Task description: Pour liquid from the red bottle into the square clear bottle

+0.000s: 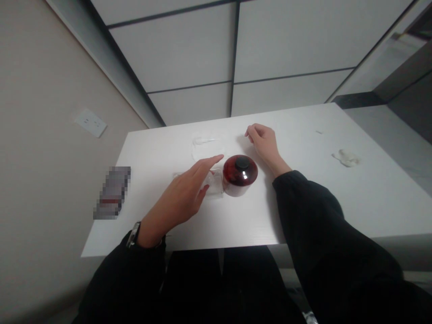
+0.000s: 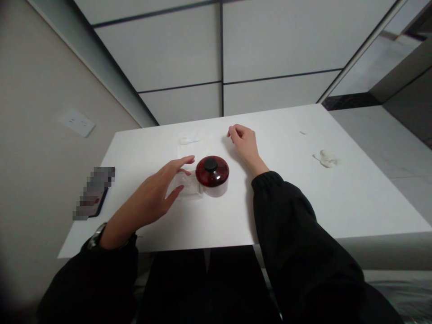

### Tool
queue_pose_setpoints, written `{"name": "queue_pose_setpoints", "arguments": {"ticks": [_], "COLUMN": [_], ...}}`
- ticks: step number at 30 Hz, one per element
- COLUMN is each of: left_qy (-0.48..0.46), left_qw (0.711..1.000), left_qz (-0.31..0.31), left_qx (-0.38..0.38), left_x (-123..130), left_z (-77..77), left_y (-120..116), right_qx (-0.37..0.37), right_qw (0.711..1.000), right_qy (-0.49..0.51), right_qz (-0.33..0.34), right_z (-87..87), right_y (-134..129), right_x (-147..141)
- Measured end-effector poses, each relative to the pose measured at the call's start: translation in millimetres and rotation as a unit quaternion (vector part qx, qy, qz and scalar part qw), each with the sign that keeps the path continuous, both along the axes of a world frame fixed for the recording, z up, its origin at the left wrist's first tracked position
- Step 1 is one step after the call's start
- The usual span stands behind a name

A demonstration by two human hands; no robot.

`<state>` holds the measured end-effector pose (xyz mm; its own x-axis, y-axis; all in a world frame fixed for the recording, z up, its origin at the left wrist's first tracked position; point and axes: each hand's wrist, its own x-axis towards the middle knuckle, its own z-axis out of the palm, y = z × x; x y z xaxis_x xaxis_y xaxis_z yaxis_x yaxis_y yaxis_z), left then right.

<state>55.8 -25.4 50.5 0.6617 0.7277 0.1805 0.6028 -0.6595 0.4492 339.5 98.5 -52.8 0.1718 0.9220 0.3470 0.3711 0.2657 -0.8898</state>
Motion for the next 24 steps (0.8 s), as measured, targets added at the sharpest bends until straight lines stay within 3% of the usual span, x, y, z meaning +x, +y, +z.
{"name": "queue_pose_setpoints", "arguments": {"ticks": [6, 13, 24], "left_qy": [-0.010, -0.015, 0.004], "left_qw": [0.999, 1.000, 0.996], "left_qz": [0.010, -0.006, 0.081], "left_qx": [0.036, 0.017, 0.023], "left_x": [-0.3, -2.1, 2.3], "left_z": [-4.7, -1.3, -3.3], "left_y": [4.9, 1.3, 6.9], "right_qx": [0.000, 0.002, -0.004], "right_qw": [1.000, 1.000, 1.000], "right_qy": [0.001, 0.000, -0.004], "right_qz": [0.000, -0.001, -0.003], "right_z": [-0.1, 0.4, 1.3], "right_y": [-0.3, -0.3, -0.6], "right_x": [-0.1, -0.3, -0.8]}}
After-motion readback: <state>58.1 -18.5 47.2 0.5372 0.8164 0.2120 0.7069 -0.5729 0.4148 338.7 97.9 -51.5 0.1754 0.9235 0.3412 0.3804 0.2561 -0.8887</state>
